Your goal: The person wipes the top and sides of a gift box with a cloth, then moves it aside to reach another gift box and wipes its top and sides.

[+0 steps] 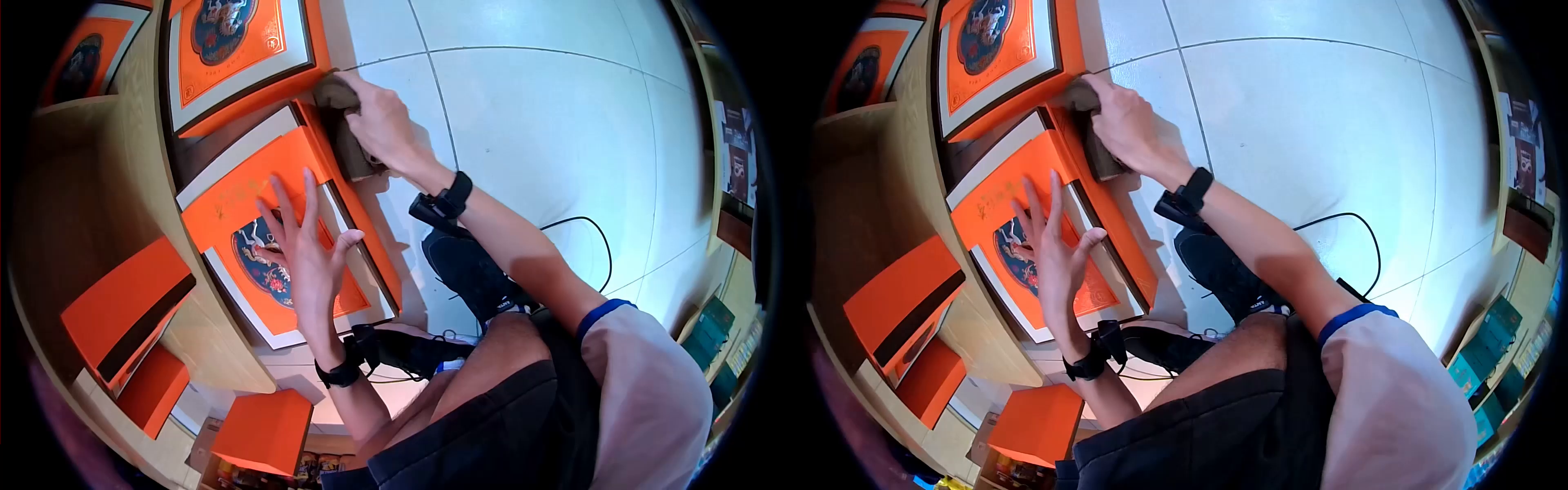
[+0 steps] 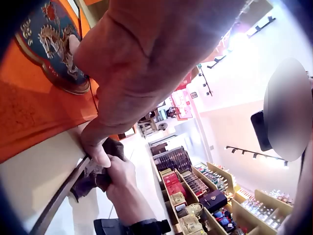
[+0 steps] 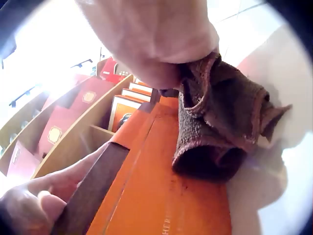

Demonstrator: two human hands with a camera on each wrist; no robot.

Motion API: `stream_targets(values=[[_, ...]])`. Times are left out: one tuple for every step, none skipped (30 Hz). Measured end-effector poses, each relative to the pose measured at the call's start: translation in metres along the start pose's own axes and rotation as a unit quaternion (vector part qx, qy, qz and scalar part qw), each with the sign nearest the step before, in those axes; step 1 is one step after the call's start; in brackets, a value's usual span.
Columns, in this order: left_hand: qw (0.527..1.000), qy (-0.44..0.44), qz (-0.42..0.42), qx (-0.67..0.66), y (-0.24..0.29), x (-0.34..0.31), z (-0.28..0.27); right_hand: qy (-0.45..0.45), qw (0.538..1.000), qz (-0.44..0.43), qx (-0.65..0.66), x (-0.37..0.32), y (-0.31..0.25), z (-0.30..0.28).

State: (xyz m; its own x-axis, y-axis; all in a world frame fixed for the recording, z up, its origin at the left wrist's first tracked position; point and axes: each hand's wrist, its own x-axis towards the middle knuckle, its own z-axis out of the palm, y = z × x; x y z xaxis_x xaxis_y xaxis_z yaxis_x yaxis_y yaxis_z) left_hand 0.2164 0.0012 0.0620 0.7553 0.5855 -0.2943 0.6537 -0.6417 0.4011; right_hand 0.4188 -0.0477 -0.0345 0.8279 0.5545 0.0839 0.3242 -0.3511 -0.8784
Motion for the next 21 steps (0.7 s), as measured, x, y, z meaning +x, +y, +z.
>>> stream_targets(values=[[1.0, -0.001, 0.003, 0.002, 0.001, 0.0, -0.001, 0.005, 1.0, -0.02, -0.014, 0.0, -0.004, 0.001], [1.0, -0.007, -0.008, 0.012, 0.002, 0.0, -0.001, -0.026, 1.0, 0.003, 0.011, -0.003, -0.007, 0.0], [1.0, -0.014, -0.017, 0.021, 0.002, 0.0, -0.001, -0.023, 1.0, 0.005, 0.012, -0.004, -0.012, -0.003], [0.999, -0.017, -0.014, 0.024, 0.002, 0.0, -0.001, -0.059, 0.998, 0.018, -0.001, -0.006, -0.016, -0.006], [0.999, -0.019, -0.015, 0.02, 0.002, 0.0, 0.0, -0.094, 0.995, 0.031, -0.013, -0.008, -0.018, -0.008], [1.0, -0.019, -0.016, 0.017, 0.002, 0.001, 0.0, -0.121, 0.992, 0.04, -0.01, -0.008, -0.007, 0.003], [0.999, -0.022, -0.012, 0.021, 0.003, 0.0, -0.002, -0.116, 0.992, 0.044, -0.008, -0.009, -0.005, 0.009], [0.999, -0.026, -0.018, 0.017, 0.004, 0.0, -0.002, -0.095, 0.995, 0.025, -0.009, -0.008, -0.001, 0.012], [0.999, -0.031, -0.026, 0.011, 0.005, 0.001, -0.002, -0.076, 0.997, 0.006, -0.011, -0.006, 0.0, 0.014], [0.999, -0.034, -0.025, 0.013, 0.004, 0.0, -0.001, -0.074, 0.997, 0.01, -0.01, -0.001, 0.003, 0.016], [0.999, -0.028, -0.016, -0.002, 0.001, 0.0, 0.0, -0.093, 0.995, 0.02, -0.006, 0.007, 0.006, 0.016], [1.0, -0.022, -0.008, -0.017, 0.0, -0.001, 0.001, -0.114, 0.993, 0.031, 0.0, 0.01, 0.005, 0.016], [1.0, -0.024, -0.009, -0.015, 0.0, -0.001, 0.001, -0.114, 0.993, 0.033, 0.002, 0.009, 0.004, 0.015], [0.999, -0.028, -0.014, -0.007, 0.001, 0.0, 0.0, -0.109, 0.993, 0.032, 0.007, 0.009, 0.003, 0.014], [0.999, -0.033, -0.02, 0.001, 0.001, 0.0, -0.001, -0.105, 0.994, 0.031, 0.012, 0.009, 0.002, 0.014], [0.999, -0.033, -0.02, 0.002, 0.001, 0.0, -0.001, -0.105, 0.994, 0.031, 0.013, 0.009, 0.003, 0.016], [0.999, -0.036, -0.021, -0.002, 0.0, 0.0, -0.001, -0.113, 0.992, 0.047, 0.026, 0.008, 0.005, 0.019], [0.999, -0.038, -0.023, -0.006, -0.001, 0.0, 0.0, -0.122, 0.99, 0.063, 0.038, 0.009, 0.005, 0.02], [0.999, -0.038, -0.023, -0.006, -0.002, 0.0, 0.001, -0.122, 0.99, 0.062, 0.039, 0.01, 0.005, 0.02], [0.999, -0.037, -0.016, -0.019, -0.005, 0.001, 0.002, -0.143, 0.986, 0.065, 0.052, 0.012, 0.006, 0.019], [0.999, -0.036, -0.008, -0.033, -0.008, 0.001, 0.003, -0.164, 0.982, 0.068, 0.065, 0.013, 0.008, 0.018]])
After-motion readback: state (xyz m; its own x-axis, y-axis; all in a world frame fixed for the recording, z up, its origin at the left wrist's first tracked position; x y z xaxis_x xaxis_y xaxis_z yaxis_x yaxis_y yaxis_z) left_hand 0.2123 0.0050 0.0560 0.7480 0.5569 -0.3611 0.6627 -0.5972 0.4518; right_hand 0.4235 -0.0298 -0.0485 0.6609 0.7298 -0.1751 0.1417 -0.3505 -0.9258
